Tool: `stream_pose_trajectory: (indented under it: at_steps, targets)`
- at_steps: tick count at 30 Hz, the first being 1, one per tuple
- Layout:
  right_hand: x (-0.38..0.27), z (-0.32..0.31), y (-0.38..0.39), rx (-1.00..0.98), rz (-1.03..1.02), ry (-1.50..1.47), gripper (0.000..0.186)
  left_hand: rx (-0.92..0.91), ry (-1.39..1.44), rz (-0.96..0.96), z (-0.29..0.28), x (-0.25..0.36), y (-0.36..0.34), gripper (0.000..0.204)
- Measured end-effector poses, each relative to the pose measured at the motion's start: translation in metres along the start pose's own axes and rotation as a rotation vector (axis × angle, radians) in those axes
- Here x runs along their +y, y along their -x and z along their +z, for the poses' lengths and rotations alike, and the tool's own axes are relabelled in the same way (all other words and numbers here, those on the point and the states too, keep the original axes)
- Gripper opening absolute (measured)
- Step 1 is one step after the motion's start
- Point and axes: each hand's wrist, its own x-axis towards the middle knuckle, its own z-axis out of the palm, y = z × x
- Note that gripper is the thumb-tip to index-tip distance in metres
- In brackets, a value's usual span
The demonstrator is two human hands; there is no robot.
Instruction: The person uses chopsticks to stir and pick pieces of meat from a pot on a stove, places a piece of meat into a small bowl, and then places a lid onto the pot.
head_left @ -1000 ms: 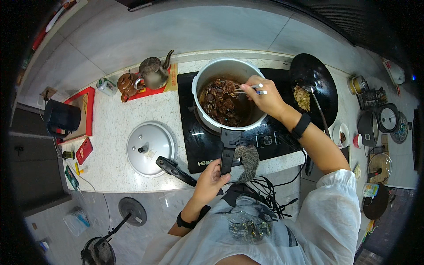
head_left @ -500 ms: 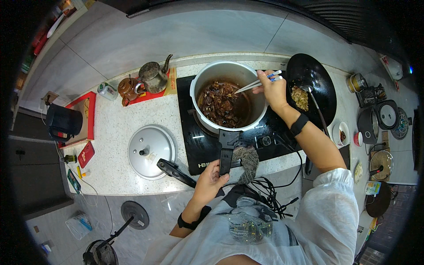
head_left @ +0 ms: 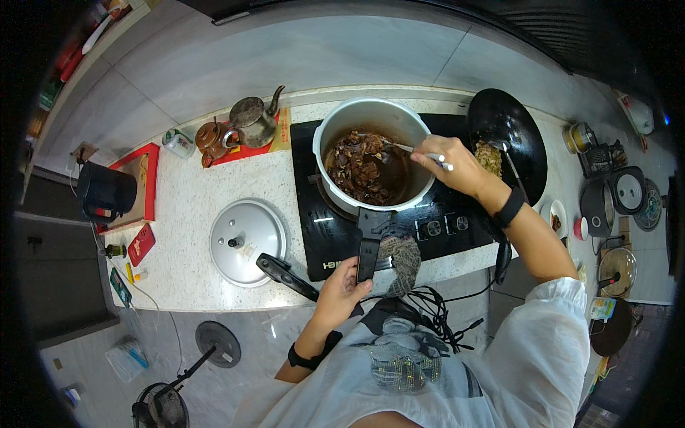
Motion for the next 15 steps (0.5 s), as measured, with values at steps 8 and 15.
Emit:
stream_pose_trajectory:
  at_steps: [8,15]
  targets:
    - [-0.007,-0.002,0.003,-0.214,-0.117,0.096,0.015,0.006,-0.01,0.058,0.0,-0.002,-0.001,0.049]
    - [-0.017,-0.007,-0.003,-0.424,-0.176,0.168,0.016,0.004,0.006,0.078,-0.001,-0.001,0.0,0.048]
